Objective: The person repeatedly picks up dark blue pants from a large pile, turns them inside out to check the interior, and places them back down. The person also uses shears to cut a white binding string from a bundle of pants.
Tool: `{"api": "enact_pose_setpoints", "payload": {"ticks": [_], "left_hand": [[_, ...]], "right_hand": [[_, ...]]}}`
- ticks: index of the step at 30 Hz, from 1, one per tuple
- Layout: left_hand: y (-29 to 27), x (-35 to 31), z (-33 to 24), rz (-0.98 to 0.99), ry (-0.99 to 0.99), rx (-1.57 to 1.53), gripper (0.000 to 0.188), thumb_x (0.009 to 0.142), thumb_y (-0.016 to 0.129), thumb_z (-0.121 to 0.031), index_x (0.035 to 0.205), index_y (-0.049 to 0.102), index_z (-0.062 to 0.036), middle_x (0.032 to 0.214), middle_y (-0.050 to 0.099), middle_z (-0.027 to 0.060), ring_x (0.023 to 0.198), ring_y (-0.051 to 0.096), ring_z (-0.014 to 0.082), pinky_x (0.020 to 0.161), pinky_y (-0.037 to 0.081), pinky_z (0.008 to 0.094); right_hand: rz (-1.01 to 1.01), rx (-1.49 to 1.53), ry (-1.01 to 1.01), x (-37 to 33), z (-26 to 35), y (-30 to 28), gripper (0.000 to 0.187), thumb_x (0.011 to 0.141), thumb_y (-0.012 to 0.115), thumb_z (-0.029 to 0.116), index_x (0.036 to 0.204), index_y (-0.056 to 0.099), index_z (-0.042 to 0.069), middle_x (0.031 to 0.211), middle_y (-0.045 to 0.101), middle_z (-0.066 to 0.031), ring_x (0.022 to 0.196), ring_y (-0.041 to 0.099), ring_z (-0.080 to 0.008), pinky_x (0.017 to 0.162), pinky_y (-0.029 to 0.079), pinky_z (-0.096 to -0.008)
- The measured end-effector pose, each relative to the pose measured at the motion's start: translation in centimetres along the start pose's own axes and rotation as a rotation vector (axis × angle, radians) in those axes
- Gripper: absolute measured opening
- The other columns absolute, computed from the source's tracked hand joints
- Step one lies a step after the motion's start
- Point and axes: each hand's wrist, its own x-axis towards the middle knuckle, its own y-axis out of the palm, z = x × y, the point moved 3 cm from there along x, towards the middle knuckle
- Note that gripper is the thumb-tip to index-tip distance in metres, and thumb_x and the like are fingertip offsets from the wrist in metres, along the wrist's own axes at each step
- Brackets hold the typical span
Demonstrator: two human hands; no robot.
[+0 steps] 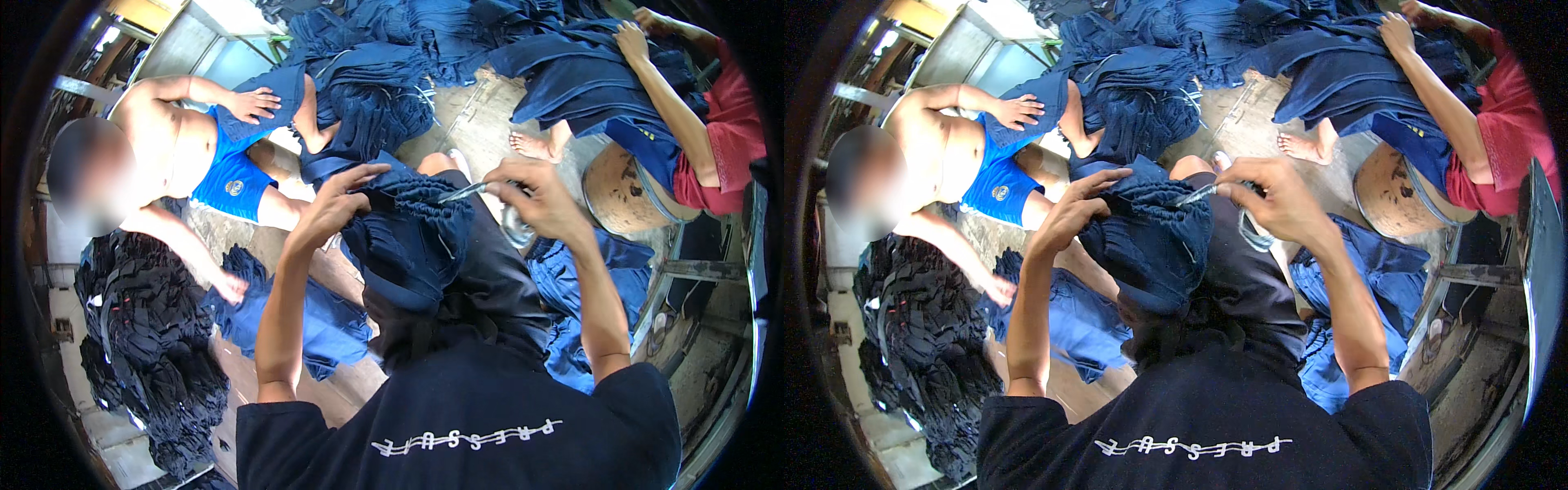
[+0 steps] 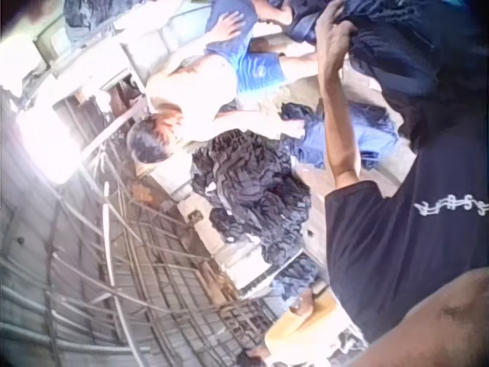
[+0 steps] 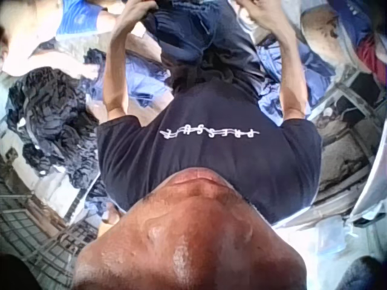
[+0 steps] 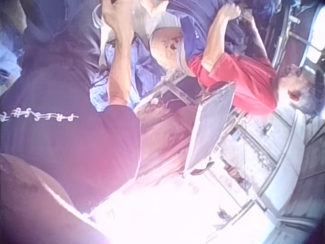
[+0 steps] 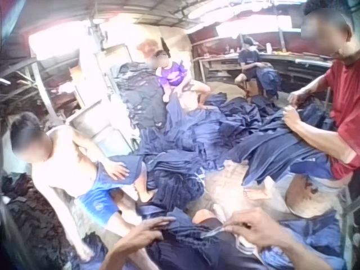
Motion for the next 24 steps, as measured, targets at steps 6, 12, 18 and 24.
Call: {"api": "enact_pose_setpoints", "payload": {"ticks": [6, 12, 18, 24], "left_hand": [[-3.6, -2.0, 1.5, -0.051, -0.063, -0.145, 0.076, 0.078, 0.055, 0.002, 0.153, 0.065, -0.008, 0.154, 0.064, 0.0104, 0.151, 0.048, 0.0306, 0.12, 0.04, 0.0334], [-6.0, -2.0, 6.4, -0.031, -0.111, -0.316, 0.082, 0.077, 0.055, 0.005, 0.158, 0.061, -0.007, 0.149, 0.067, 0.0082, 0.127, 0.064, 0.016, 0.11, 0.049, 0.0245], [-6.1, -2.7, 12.5, -0.056, -0.233, -0.626, 0.081, 0.079, 0.055, 0.007, 0.159, 0.058, -0.0062, 0.134, 0.074, 0.0087, 0.1, 0.074, 0.0139, 0.091, 0.06, 0.024], [-5.6, -4.3, 15.6, -0.147, -0.29, -0.787, 0.075, 0.085, 0.054, 0.008, 0.159, 0.058, -0.006, 0.125, 0.077, 0.0094, 0.091, 0.077, 0.0144, 0.084, 0.063, 0.0243]], "right_hand": [[-0.224, 0.367, 0.095, 5.7, 4.0, -4.6, 0.014, 0.106, 0.072, 0.013, 0.113, 0.08, 0.003, 0.09, 0.073, 0.0, 0.076, 0.063, -0.0069, 0.067, 0.049, -0.0229], [-0.515, 0.825, -0.308, 11.3, 7.2, -12.6, 0.03, 0.108, 0.07, 0.027, 0.12, 0.078, 0.001, 0.093, 0.077, -0.0047, 0.077, 0.069, -0.0106, 0.069, 0.056, -0.0273], [-0.659, 0.673, -0.505, 20.6, 4.8, -16.0, 0.028, 0.108, 0.068, 0.022, 0.12, 0.076, -0.002, 0.098, 0.078, -0.0054, 0.082, 0.069, -0.0124, 0.074, 0.056, -0.0308], [-0.57, 0.573, -0.337, 26.7, -4.4, -12.1, 0.027, 0.107, 0.068, 0.02, 0.118, 0.076, -0.003, 0.101, 0.079, -0.0066, 0.086, 0.07, -0.0143, 0.08, 0.057, -0.0341]]}}
